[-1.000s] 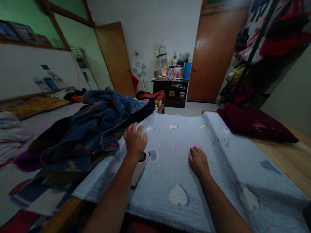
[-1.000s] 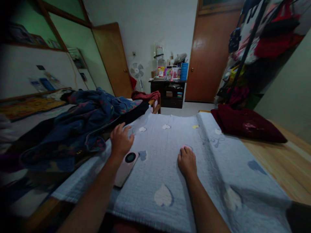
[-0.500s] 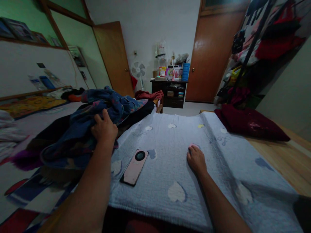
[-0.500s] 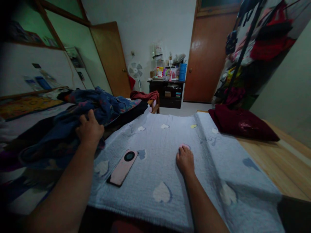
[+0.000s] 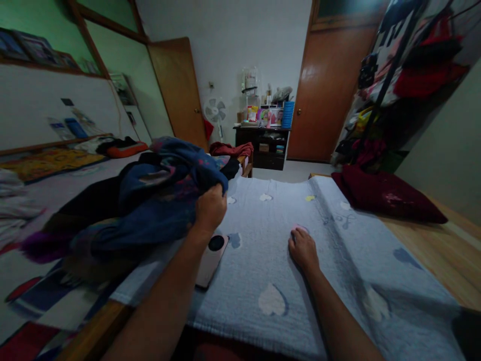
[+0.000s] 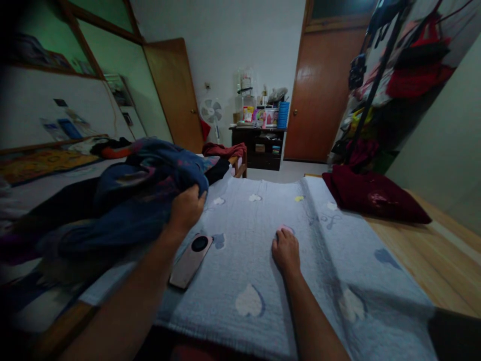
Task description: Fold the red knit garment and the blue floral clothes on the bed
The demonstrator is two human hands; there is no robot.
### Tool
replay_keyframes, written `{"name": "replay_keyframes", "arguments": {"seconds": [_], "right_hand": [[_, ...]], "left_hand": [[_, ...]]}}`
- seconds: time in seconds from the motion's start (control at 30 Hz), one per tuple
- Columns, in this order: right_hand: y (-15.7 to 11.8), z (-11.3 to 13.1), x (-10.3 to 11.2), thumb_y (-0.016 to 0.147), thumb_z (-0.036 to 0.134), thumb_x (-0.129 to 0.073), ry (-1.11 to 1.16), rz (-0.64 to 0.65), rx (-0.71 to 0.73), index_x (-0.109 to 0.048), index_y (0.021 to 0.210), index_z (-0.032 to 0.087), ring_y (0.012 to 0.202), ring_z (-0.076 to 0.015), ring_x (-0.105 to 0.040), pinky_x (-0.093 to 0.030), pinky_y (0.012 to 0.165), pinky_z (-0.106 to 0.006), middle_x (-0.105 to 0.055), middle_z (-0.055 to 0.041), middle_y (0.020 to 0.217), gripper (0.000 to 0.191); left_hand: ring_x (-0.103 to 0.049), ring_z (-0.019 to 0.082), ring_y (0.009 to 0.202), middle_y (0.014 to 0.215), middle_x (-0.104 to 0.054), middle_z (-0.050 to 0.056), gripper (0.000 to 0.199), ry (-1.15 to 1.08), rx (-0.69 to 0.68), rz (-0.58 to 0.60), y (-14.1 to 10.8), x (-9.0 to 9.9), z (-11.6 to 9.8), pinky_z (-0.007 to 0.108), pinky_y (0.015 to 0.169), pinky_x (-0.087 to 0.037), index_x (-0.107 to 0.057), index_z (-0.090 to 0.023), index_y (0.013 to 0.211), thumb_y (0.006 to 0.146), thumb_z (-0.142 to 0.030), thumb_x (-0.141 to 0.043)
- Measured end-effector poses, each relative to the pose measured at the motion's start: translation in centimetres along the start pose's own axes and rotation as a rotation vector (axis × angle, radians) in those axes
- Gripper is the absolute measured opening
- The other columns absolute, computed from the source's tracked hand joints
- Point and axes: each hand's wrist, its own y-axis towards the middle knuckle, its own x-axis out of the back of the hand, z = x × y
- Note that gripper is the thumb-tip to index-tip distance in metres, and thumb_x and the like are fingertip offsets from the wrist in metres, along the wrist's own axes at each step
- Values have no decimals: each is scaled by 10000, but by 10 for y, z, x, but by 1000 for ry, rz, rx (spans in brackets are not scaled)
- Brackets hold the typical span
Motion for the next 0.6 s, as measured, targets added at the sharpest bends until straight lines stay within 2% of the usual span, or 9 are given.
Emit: {"name": "replay_keyframes", "arguments": {"seconds": [0.13, 0.23, 0.33, 0.43, 0.5, 0.6], "right_hand": [[0, 1, 4, 887, 214, -486, 14, 9, -9, -613, 1132, 154, 1228, -222, -469, -349, 1021, -344, -583, -123, 1264, 283], [0, 3, 7, 890, 215, -482, 23, 18, -16, -614, 1136, 157, 1224, -218, -473, -346, 1020, -337, -582, -122, 1270, 286], [0, 4, 9, 877, 212, -494, 33, 13, -21, -616, 1136, 162, 1227, -221, -468, -341, 1020, -339, -579, -119, 1275, 291], [0, 2, 8, 877, 220, -494, 45, 13, -23, -620, 1125, 163, 1226, -222, -465, -337, 1022, -339, -583, -116, 1269, 284], [0, 1, 6, 879, 226, -492, 53, 16, -27, -621, 1123, 164, 1228, -222, -463, -334, 1025, -339, -585, -114, 1268, 283], [0, -1, 4, 878, 222, -487, 65, 12, -32, -622, 1120, 165, 1233, -222, -459, -334, 1028, -339, -585, -109, 1268, 283]], "left_hand": [[-658, 209, 947, 999, -696, 76, 207, -168, -173, 109, -26, -12, -48, 271, 791, -443, -597, -194, 1022, 944, -238, -411], [-656, 204, 956, 995, -694, 79, 220, -236, -192, 198, -44, -26, -75, 274, 808, -442, -598, -200, 1032, 948, -225, -396], [-657, 211, 968, 1000, -692, 93, 242, -265, -201, 276, -58, -44, -93, 288, 822, -447, -586, -198, 1053, 954, -208, -365], [-657, 220, 982, 1026, -694, 102, 259, -283, -247, 393, -68, -63, -101, 305, 845, -456, -553, -189, 1141, 948, -213, -381], [-619, 229, 1083, 1156, -667, 109, 348, -299, -324, 443, -74, -72, -100, 331, 929, -441, -502, -184, 1258, 917, -234, -456], [-478, 246, 1278, 1379, -545, 94, 473, -301, -386, 367, -78, -73, -89, 417, 1091, -332, -468, -212, 1345, 874, -228, -517]]}}
